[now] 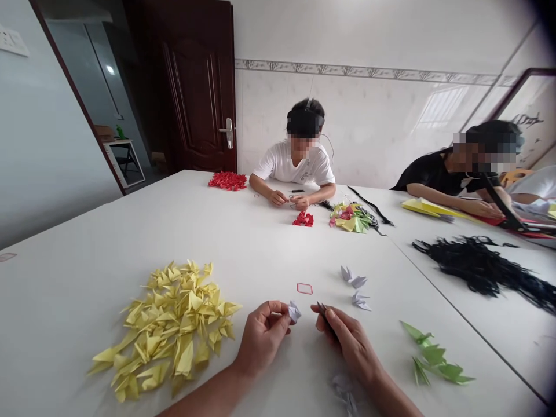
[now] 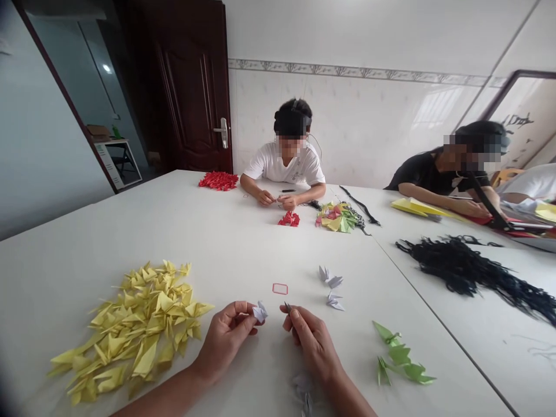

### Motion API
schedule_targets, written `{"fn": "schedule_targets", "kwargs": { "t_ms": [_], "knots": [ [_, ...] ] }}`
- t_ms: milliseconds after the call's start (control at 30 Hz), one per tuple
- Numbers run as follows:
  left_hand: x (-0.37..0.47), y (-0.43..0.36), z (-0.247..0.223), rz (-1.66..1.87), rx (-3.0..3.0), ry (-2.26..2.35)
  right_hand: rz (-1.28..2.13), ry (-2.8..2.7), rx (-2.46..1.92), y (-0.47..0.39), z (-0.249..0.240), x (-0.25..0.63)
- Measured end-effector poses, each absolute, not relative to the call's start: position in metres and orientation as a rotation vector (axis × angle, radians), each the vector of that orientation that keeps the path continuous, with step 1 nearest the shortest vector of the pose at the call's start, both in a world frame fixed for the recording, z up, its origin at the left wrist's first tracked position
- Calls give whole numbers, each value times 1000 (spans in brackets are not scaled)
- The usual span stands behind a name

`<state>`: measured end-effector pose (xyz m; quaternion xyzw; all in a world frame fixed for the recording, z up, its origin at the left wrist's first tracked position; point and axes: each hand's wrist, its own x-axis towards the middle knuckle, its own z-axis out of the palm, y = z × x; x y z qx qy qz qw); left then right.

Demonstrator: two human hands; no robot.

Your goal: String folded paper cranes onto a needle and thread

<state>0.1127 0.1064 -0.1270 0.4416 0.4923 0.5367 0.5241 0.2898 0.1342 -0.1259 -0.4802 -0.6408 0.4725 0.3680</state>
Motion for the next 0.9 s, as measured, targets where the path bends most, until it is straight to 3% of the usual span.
{"fn": "schedule_targets", "kwargs": {
  "t_ms": [433,900],
  "knots": [
    [116,103,-131,1433,1125,1266,1196,-1834,-1137,132,-124,291],
    [113,107,-136,1363,1140,1171,1157,-1831,-1142,132,-133,287]
  ]
}}
